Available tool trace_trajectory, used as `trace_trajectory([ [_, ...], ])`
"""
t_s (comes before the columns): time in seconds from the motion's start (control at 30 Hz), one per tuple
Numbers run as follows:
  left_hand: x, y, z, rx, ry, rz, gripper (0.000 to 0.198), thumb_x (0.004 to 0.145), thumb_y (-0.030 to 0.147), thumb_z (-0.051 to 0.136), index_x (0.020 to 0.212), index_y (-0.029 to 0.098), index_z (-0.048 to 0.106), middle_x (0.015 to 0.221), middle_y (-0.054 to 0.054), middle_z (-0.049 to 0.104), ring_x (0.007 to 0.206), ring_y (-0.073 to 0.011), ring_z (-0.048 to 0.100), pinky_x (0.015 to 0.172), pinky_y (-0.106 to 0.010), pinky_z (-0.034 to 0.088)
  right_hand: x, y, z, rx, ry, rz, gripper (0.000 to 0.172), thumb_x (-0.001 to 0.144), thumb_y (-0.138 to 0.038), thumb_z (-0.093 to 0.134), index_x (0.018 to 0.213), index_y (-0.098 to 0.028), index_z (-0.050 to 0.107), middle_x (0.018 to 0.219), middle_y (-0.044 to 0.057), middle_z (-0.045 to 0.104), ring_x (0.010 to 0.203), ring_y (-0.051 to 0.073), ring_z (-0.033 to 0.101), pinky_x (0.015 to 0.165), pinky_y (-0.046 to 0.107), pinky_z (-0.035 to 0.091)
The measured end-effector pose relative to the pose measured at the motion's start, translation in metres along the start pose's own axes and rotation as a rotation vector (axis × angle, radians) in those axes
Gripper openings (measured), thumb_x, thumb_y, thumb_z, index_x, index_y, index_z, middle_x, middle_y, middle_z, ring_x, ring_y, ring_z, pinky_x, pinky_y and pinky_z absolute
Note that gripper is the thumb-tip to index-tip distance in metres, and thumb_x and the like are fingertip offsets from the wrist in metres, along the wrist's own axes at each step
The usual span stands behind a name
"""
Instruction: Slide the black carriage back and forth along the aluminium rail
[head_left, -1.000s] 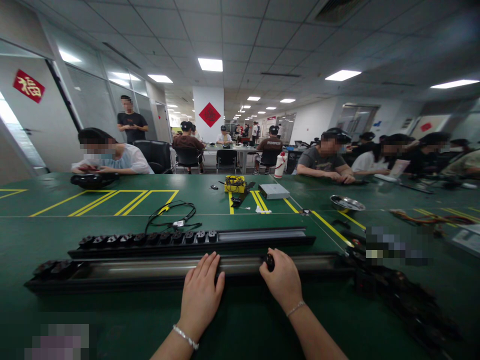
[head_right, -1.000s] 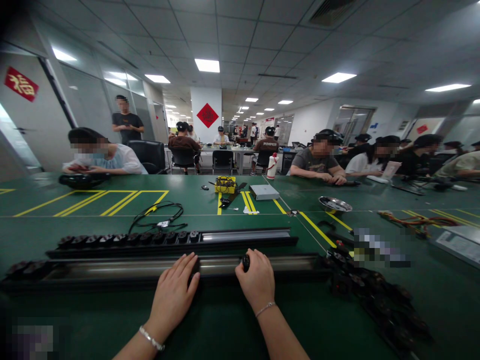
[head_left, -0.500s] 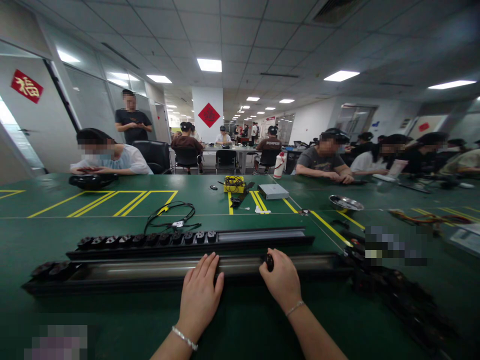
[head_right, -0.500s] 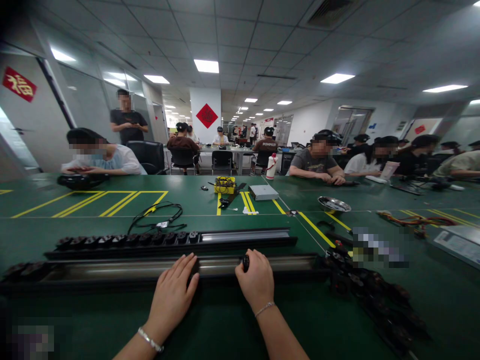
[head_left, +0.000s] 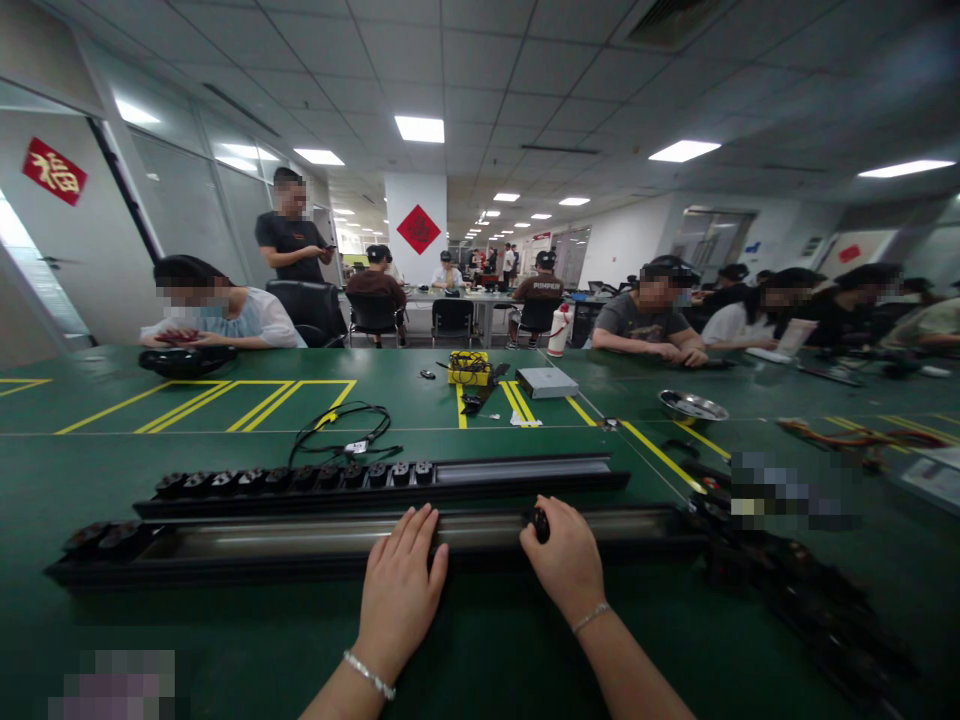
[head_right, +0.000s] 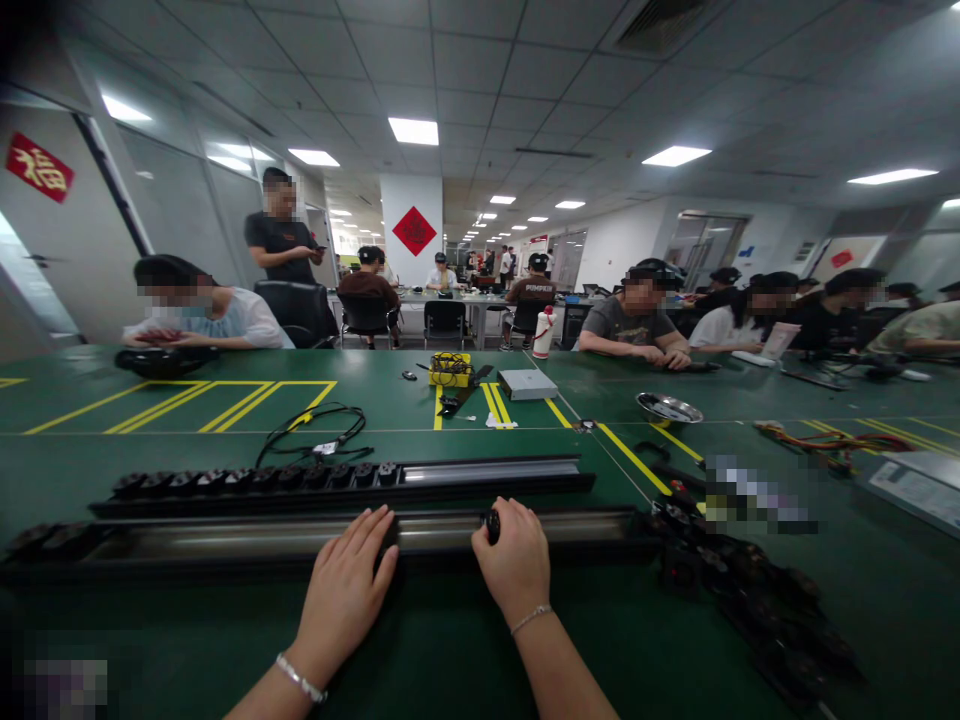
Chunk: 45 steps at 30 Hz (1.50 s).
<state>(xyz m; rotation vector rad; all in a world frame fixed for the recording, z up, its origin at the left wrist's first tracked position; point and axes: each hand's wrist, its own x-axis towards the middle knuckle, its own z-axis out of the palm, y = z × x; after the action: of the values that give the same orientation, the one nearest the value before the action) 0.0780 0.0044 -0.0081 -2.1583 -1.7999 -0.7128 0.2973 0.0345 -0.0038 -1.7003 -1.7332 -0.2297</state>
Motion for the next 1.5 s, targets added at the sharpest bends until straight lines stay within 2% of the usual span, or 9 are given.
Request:
trace_trajectory([
  [0.17, 0.0002, 0.0007, -0.0008, -0.007, -0.014, -0.009, 0.042, 0.088, 0.036, 0.035, 0.125, 0.023, 0.047, 0.132, -0.004, 0.048, 0.122, -0.0221, 0.043, 0.093, -0.04, 0.038, -0.0001, 0.001, -0.0046, -0.011, -0.007, -0.009, 0.027, 0.071, -0.025, 0.047, 0.093, -0.018, 0.062, 0.101, 0.007, 0.064, 0.102, 0.022, 0.053, 0.095, 0.038, 0.033],
  [0.33, 0.0009, 0.0017, -0.0027, -0.015, -0.007, -0.005, 0.041, 0.088, 0.035, 0.035, 0.125, 0.023, 0.048, 0.132, -0.005, 0.049, 0.121, -0.0223, 0.043, 0.093, -0.041, 0.038, 0.0012, 0.0014, -0.0052, -0.01, -0.017, 0.007, 0.024, 0.071, -0.024, 0.047, 0.089, -0.018, 0.062, 0.095, 0.007, 0.065, 0.1, 0.022, 0.054, 0.092, 0.036, 0.035],
  [0.53, 0.0006, -0.0006, 0.0004, -0.014, 0.013, 0.0, 0.041, 0.087, 0.035, 0.037, 0.125, 0.023, 0.048, 0.131, -0.005, 0.05, 0.12, -0.0228, 0.045, 0.093, -0.04, 0.039, 0.0007, 0.0041, -0.0035, 0.001, -0.015, 0.01, 0.026, 0.071, -0.024, 0.046, 0.091, -0.018, 0.062, 0.096, 0.007, 0.065, 0.099, 0.021, 0.055, 0.092, 0.034, 0.036],
  [0.77, -0.0001, -0.0016, 0.0013, 0.0, 0.005, 0.008, 0.041, 0.088, 0.036, 0.035, 0.125, 0.024, 0.047, 0.133, -0.003, 0.048, 0.122, -0.0223, 0.043, 0.093, -0.04, 0.038, -0.0013, 0.0019, -0.0063, -0.015, -0.019, 0.083, 0.028, 0.071, -0.026, 0.046, 0.093, -0.02, 0.062, 0.102, 0.007, 0.064, 0.105, 0.023, 0.052, 0.102, 0.048, 0.02],
  [1.5, -0.0004, -0.0017, 0.0018, 0.014, -0.006, 0.005, 0.042, 0.088, 0.037, 0.035, 0.126, 0.023, 0.046, 0.133, -0.002, 0.048, 0.122, -0.0215, 0.042, 0.093, -0.039, 0.038, -0.0002, 0.0093, -0.004, -0.025, -0.007, 0.062, 0.029, 0.072, -0.025, 0.046, 0.095, -0.017, 0.063, 0.1, 0.008, 0.064, 0.103, 0.022, 0.053, 0.093, 0.034, 0.034],
])
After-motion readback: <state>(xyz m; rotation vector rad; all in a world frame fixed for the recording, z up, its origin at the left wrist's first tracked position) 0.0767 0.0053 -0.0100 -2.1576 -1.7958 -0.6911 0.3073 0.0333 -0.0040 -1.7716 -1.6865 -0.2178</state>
